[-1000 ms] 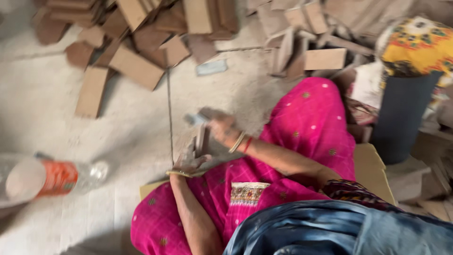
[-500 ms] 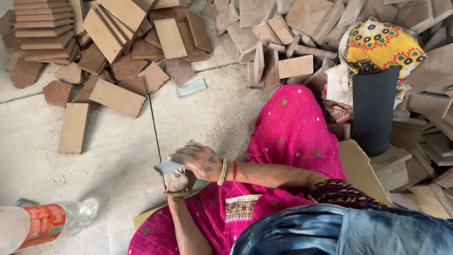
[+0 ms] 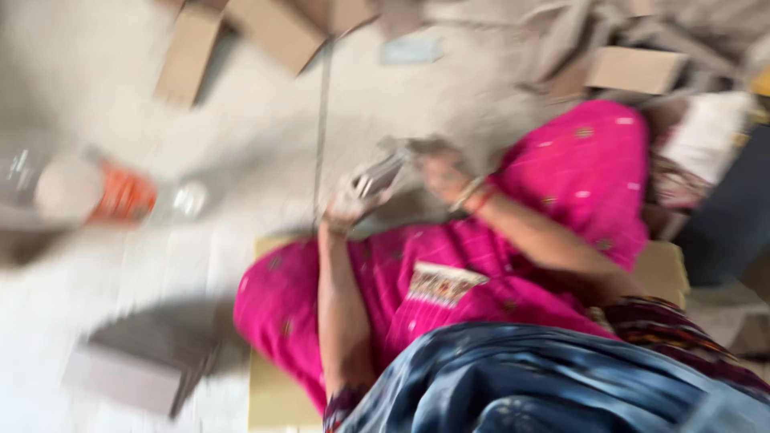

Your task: The person sits on the floor and smooths the edges of rectangular blocks using a sanding block. They pick up blocks from a pile, rub the edges, and place them back down, repeating the process throughout the clip.

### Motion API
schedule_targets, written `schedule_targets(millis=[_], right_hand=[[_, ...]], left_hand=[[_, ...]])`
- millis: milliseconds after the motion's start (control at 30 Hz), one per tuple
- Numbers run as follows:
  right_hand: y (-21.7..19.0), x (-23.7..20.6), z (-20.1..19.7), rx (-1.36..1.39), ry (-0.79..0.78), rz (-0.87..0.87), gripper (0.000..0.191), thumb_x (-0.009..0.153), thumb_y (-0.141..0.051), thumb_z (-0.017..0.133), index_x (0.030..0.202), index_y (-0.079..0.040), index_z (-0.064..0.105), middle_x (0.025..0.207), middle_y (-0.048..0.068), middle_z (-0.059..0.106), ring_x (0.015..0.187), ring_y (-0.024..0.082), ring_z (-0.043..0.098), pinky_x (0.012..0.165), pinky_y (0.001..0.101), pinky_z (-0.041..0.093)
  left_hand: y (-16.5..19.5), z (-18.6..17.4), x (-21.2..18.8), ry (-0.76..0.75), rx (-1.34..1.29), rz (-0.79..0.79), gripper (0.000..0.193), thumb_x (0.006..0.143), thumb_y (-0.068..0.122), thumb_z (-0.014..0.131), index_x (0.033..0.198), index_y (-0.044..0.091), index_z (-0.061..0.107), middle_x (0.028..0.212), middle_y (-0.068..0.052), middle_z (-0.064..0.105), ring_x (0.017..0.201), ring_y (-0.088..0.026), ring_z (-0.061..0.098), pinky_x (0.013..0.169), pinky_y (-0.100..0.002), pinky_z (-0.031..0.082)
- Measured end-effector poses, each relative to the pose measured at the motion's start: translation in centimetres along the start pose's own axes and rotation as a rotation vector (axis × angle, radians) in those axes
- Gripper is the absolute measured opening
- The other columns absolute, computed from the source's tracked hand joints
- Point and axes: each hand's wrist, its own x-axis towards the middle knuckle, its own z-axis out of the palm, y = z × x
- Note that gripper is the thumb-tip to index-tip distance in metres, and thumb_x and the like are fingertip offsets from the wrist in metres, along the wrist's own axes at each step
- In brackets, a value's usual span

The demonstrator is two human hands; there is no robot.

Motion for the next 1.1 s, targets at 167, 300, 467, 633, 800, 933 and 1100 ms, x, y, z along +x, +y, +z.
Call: schedule_targets(millis=[167, 300, 467, 633, 800, 933, 1100], right_hand=[[2.1, -3.4, 2.3, 0.469, 0.12, 0.357, 0.023, 0.106, -0.021, 0.06, 0.118, -0.003, 0.069, 0.096, 0.014, 0.07, 0.082, 0.027, 0.068, 0.076, 0.0383, 0.054], [1.7, -2.4, -1.2, 0.567, 0.173, 0.542, 0.021, 0.109, -0.023, 0.065, 0.11, -0.003, 0.072, 0.093, 0.014, 0.073, 0.08, 0.028, 0.07, 0.072, 0.0374, 0.053], [-0.4, 1.6, -6.3, 0.543, 0.287, 0.485, 0.018, 0.104, -0.016, 0.073, 0.107, 0.001, 0.071, 0.088, 0.015, 0.067, 0.075, 0.027, 0.064, 0.069, 0.0366, 0.05], [-2.3, 4.8, -8.2, 0.427, 0.422, 0.147, 0.012, 0.102, -0.011, 0.074, 0.11, -0.003, 0.076, 0.099, 0.01, 0.071, 0.087, 0.023, 0.07, 0.071, 0.0344, 0.056], [-3.2, 6.0, -9.5, 0.287, 0.356, 0.136, 0.012, 0.099, -0.008, 0.074, 0.11, -0.002, 0.073, 0.101, 0.01, 0.068, 0.089, 0.025, 0.069, 0.071, 0.0367, 0.056], [-4.3, 7.1, -10.2, 0.239, 0.331, 0.066, 0.009, 0.098, -0.007, 0.073, 0.102, -0.001, 0.068, 0.096, 0.009, 0.064, 0.082, 0.026, 0.065, 0.066, 0.0385, 0.052], [-5.1, 7.8, -10.0, 0.197, 0.32, 0.094, 0.012, 0.097, -0.013, 0.071, 0.095, -0.002, 0.065, 0.091, 0.011, 0.059, 0.083, 0.029, 0.062, 0.066, 0.042, 0.05]], left_hand=[[4.4, -0.9, -1.0, 0.13, -0.328, 0.042, 0.065, 0.074, 0.021, 0.093, 0.13, 0.002, 0.066, 0.115, -0.009, 0.075, 0.1, -0.016, 0.071, 0.087, -0.032, 0.059], [6.1, -1.3, -0.9, 0.203, -0.384, 0.149, 0.055, 0.076, 0.022, 0.095, 0.12, -0.001, 0.072, 0.109, -0.009, 0.078, 0.1, -0.017, 0.071, 0.091, -0.031, 0.058], [6.5, -1.6, -0.6, 0.24, -0.342, 0.21, 0.047, 0.076, 0.026, 0.095, 0.11, 0.003, 0.072, 0.1, -0.005, 0.077, 0.093, -0.015, 0.071, 0.085, -0.03, 0.058], [6.7, -1.8, -0.3, 0.249, -0.233, 0.242, 0.043, 0.076, 0.028, 0.093, 0.107, 0.006, 0.074, 0.096, -0.003, 0.077, 0.088, -0.013, 0.07, 0.08, -0.029, 0.057], [7.3, -1.2, 0.2, 0.203, -0.204, 0.23, 0.042, 0.072, 0.032, 0.09, 0.103, 0.011, 0.072, 0.092, -0.001, 0.076, 0.082, -0.016, 0.073, 0.073, -0.031, 0.062], [8.5, 0.0, 0.2, 0.19, 0.014, 0.195, 0.038, 0.073, 0.031, 0.091, 0.101, 0.012, 0.073, 0.089, -0.002, 0.074, 0.082, -0.018, 0.072, 0.074, -0.033, 0.06], [9.4, -0.1, -0.7, 0.221, 0.113, 0.273, 0.033, 0.076, 0.026, 0.088, 0.106, 0.016, 0.078, 0.089, 0.0, 0.076, 0.081, -0.013, 0.072, 0.074, -0.033, 0.057]])
